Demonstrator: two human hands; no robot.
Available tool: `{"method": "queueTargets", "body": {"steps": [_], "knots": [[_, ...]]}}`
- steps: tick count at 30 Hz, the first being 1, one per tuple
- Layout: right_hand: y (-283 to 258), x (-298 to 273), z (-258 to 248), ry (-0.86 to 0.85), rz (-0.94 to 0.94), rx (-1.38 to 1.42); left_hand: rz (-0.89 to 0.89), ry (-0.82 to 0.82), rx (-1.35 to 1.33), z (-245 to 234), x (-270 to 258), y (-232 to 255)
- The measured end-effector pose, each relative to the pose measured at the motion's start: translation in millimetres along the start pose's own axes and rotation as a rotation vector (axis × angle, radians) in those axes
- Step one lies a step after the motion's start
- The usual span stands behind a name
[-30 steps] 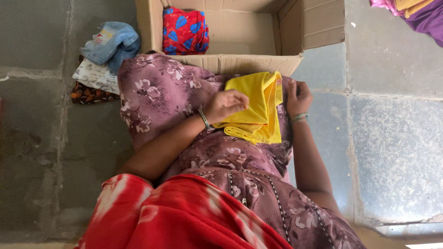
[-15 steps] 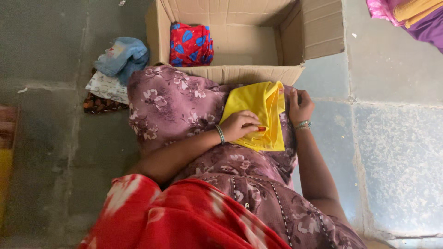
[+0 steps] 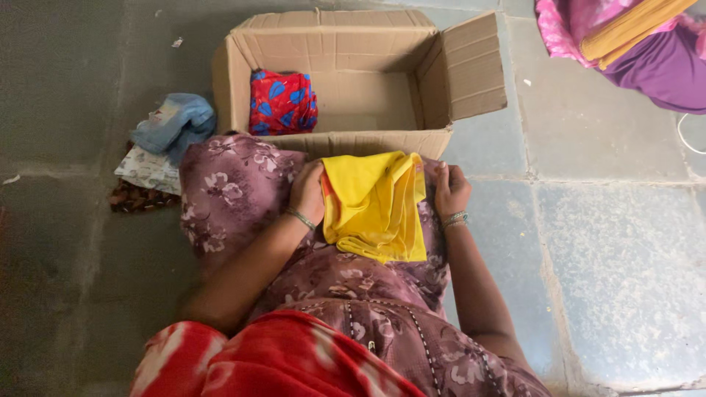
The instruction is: The person sits on the floor and folds several pieces of clothing, including a red and blue patterned cloth, a yellow cloth, a blue cloth, a white patterned cloth, and a brown and orange patterned cloth. The person places the folded items into a cardboard box.
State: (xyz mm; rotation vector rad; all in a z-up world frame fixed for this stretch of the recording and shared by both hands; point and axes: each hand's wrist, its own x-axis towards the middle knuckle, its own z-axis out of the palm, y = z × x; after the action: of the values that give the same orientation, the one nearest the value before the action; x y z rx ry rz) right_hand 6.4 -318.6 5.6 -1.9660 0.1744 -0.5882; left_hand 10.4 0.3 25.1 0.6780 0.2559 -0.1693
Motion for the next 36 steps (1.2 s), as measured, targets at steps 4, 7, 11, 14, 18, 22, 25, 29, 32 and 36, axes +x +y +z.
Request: {"method": "queueTargets", "body": {"steps": [4,7,11,14,18,22,25,29,32,36], "knots": [[6.2,1.0,-4.9,0.036,-0.021,-0.033,0.040,0.016,0.305,-2.3,-6.4,-6.3],[10.9,-0.8,-4.6,0.101,-0.075,0.028,0.061,-0.088,0.443,-5.8,-5.7,-19.4],[16.5,-3.5,-4.6,0.197,0.037,0.080,0.167,-0.094,0.506,-1.4,-12.8,-17.1],[15.9,5.0,-6.2,0.382,0.003,0.154,0.345,-0.150,0.573,13.9,-27.8,4.5],[-8.6,-2.7,-13.1,0.551,0.092,0.245,0.434,-0.147,0.707,42.1,-64.6,36.4],[-66.3,-31.8,-1.4,0.095,-0.193,0.333,0.675,-0.230,0.910,67.1,-96.3,60.4],[-112.7,-45.7,5.6,-0.208,-0.552,0.041,0.960,-0.335,1.063,78.5,-110.9,74.6],[-161.1,-33.6,27.7,-0.380,-0.786,-0.292,1.087,-0.460,1.149,85.8,-130.3,96.2],[-191.3,-22.7,28.1,-0.446,-0.679,-0.370,1.129,-0.465,1.123,83.2,-143.0,123.5],[-234.9,-27.2,-23.9,-0.447,-0.688,-0.203,1.140,-0.203,1.041,74.8,-146.7,172.0]]}}
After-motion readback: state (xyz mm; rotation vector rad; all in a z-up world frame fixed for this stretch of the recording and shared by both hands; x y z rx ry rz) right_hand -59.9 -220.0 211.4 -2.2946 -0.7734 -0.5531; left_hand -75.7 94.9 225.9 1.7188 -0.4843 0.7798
